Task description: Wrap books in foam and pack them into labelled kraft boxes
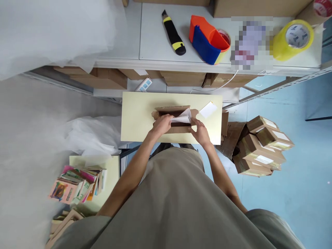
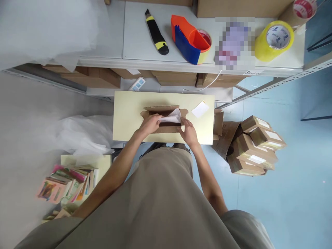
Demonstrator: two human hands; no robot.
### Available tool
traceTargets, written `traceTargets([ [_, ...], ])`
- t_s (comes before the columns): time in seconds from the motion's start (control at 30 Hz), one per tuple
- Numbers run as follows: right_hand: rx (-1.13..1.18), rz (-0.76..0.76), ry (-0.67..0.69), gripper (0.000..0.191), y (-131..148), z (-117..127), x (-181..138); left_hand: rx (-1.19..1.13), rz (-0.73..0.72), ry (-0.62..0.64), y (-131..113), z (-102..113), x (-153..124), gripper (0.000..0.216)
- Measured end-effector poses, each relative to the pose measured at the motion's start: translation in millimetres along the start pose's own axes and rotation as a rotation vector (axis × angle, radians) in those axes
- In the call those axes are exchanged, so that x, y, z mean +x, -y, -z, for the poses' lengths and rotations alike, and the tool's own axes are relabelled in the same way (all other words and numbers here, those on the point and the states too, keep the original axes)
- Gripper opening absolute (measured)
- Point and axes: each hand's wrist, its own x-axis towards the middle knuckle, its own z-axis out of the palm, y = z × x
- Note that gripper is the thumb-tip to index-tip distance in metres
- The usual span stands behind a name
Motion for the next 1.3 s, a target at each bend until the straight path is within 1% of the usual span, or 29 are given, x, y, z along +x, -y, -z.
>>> traceTargets([
  [0.2, -0.015, 0.008, -0.02, 0.053, 1.8, 1.3, 2.0, 0.215, -0.026, 0.17, 9.7, -18.9, 26.3, 0.032],
  [0.27, -0.022, 0.015, -0.029, 0.051, 3.2, 2.7, 2.3, 0.236, -0.016, 0.193, 11.7, -24.4, 30.8, 0.036],
  [0.33, -0.021, 0.023, -0.051, 0.049, 4.5, 4.9, 2.8, 0.219, -0.023, 0.173, 12.5, -27.7, 29.7, 0.036],
  [0.43, -0.008, 0.017, -0.122, 0.047, 4.9, 9.1, 4.0, 0.136, -0.051, 0.066, 10.3, -23.6, 15.3, 0.034],
  [0.53, 0.015, -0.041, -0.211, 0.051, 1.7, 11.8, 5.8, 0.023, -0.07, -0.079, 7.3, -7.2, -12.6, 0.035],
  [0.6, 0.061, -0.095, -0.241, 0.058, -1.8, 11.6, 7.4, -0.007, -0.062, -0.2, 8.7, 6.3, -34.6, 0.037],
  [0.67, 0.14, -0.138, -0.241, 0.066, -4.0, 9.9, 9.0, -0.011, -0.015, -0.346, 15.0, 17.2, -54.5, 0.041],
  [0.7, 0.182, -0.152, -0.236, 0.07, -3.9, 8.8, 9.8, -0.019, 0.02, -0.4, 19.6, 20.7, -62.5, 0.044],
  [0.77, 0.246, -0.167, -0.229, 0.074, 0.1, 6.5, 11.3, -0.054, 0.094, -0.44, 30.0, 23.6, -73.5, 0.052],
  [0.83, 0.266, -0.166, -0.216, 0.077, 8.6, 4.5, 12.3, -0.101, 0.135, -0.406, 38.3, 22.1, -78.0, 0.059],
  [0.93, 0.228, -0.146, -0.148, 0.077, 24.4, 1.1, 13.3, -0.143, 0.086, -0.313, 41.7, 16.0, -77.2, 0.07],
  [1.0, 0.151, -0.103, -0.066, 0.08, 31.8, -2.0, 13.8, -0.138, 0.022, -0.237, 39.4, 11.7, -74.5, 0.083],
  [1.07, 0.038, -0.027, 0.025, 0.089, 34.5, -5.1, 14.4, -0.114, -0.024, -0.157, 37.4, 8.1, -70.9, 0.096],
  [1.13, -0.073, 0.05, 0.105, 0.099, 33.5, -6.6, 15.4, -0.087, -0.053, -0.1, 37.7, 5.9, -66.5, 0.101],
  [1.17, -0.113, 0.073, 0.132, 0.1, 32.2, -6.3, 16.4, -0.078, -0.063, -0.086, 39.1, 5.5, -63.9, 0.101],
  [1.23, -0.153, 0.083, 0.157, 0.092, 29.5, -3.7, 19.4, -0.08, -0.061, -0.09, 43.4, 6.1, -57.6, 0.095],
  [1.3, -0.15, 0.06, 0.149, 0.072, 27.0, -0.1, 24.5, -0.116, -0.022, -0.125, 48.9, 8.3, -49.7, 0.085],
])
